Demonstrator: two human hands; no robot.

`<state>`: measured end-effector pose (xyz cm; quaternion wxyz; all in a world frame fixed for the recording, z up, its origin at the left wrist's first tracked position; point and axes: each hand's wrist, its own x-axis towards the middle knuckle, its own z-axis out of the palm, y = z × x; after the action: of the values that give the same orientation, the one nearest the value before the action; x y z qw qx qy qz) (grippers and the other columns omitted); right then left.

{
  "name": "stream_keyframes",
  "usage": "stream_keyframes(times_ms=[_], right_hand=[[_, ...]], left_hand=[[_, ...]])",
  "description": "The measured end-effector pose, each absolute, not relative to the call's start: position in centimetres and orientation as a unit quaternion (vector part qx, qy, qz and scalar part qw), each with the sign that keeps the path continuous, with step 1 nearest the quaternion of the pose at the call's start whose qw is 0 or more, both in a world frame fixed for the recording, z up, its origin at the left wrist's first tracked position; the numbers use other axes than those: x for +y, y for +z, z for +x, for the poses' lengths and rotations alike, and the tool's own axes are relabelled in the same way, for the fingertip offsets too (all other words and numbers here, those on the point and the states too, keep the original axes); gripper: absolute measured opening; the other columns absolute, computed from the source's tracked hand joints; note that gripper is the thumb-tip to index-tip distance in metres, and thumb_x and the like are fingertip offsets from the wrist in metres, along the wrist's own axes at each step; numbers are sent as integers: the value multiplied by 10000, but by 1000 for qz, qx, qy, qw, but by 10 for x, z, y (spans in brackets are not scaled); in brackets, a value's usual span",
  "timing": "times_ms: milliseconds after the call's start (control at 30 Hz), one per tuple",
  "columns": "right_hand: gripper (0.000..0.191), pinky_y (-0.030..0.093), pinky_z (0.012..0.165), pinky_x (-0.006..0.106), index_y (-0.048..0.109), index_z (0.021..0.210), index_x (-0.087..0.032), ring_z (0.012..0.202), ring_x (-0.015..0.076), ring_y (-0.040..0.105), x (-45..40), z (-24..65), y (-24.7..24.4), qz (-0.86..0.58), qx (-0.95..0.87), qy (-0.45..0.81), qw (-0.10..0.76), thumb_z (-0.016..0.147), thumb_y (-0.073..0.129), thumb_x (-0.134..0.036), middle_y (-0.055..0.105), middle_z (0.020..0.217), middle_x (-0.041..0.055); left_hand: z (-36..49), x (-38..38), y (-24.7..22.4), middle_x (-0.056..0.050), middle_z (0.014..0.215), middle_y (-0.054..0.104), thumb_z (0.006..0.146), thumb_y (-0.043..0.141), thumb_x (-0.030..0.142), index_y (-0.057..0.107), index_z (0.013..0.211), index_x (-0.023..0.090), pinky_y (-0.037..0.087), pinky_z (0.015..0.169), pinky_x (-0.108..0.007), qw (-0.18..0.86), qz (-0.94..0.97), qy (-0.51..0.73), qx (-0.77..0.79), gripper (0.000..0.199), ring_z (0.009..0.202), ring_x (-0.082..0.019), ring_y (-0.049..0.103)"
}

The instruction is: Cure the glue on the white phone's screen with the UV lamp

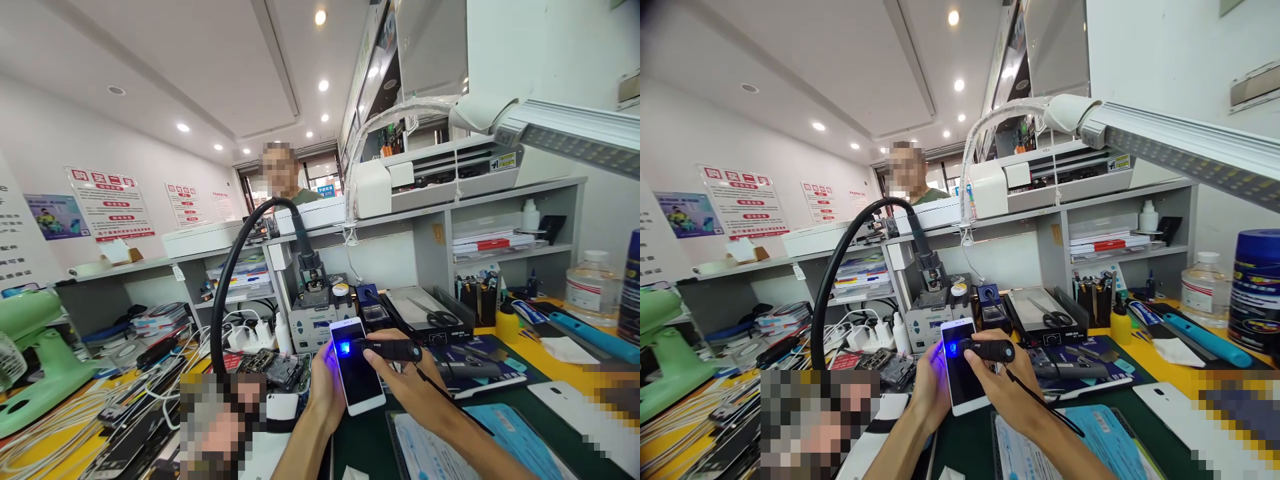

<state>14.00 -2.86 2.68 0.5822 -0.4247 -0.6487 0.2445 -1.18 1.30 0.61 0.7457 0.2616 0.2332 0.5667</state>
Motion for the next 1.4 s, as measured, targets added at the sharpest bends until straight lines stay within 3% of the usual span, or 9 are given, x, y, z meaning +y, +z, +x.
stream_keyframes(times_ms=[167,400,667,967,1233,1400], right_hand=[[275,572,746,355,705,1039,-251,903,256,686,-31,141,28,-427,-662,230,571,909,632,-482,731,1025,68],[256,553,844,383,705,1056,-256,997,264,681,-30,143,26,-435,-679,215,551,928,617,-460,743,1064,58],[228,546,793,379,706,1019,-243,922,257,695,-28,142,24,-437,-684,210,545,923,616,-429,762,974,56],[174,530,662,338,686,974,-225,683,185,632,-28,142,23,-421,-701,169,551,893,624,-366,720,922,50],[118,527,671,323,688,909,-222,749,202,676,-28,142,20,-419,-721,144,533,875,620,-312,702,846,36],[131,536,634,322,700,881,-224,655,190,663,-29,141,21,-436,-713,165,523,851,637,-335,703,751,14]], left_hand=[[-16,15,9,-141,1070,758,889,584,379,709,1122,118,498,1019,-474,756,259,560,220,372,1056,-326,699],[-20,19,5,-149,1103,757,892,624,362,693,1183,98,473,1060,-492,757,271,553,219,399,1090,-328,693],[-21,18,8,-134,1173,740,936,570,400,673,1233,127,466,1070,-482,754,279,554,218,416,1136,-325,674],[-21,20,8,-128,1155,748,941,544,409,689,1220,133,487,1039,-461,754,282,543,238,419,1133,-323,676],[-20,16,13,-127,1115,759,975,469,456,701,1197,137,498,1014,-457,750,277,536,269,453,1096,-317,690],[-21,15,13,-132,1096,762,958,495,482,703,1196,135,509,994,-459,749,288,527,279,469,1092,-322,689]])
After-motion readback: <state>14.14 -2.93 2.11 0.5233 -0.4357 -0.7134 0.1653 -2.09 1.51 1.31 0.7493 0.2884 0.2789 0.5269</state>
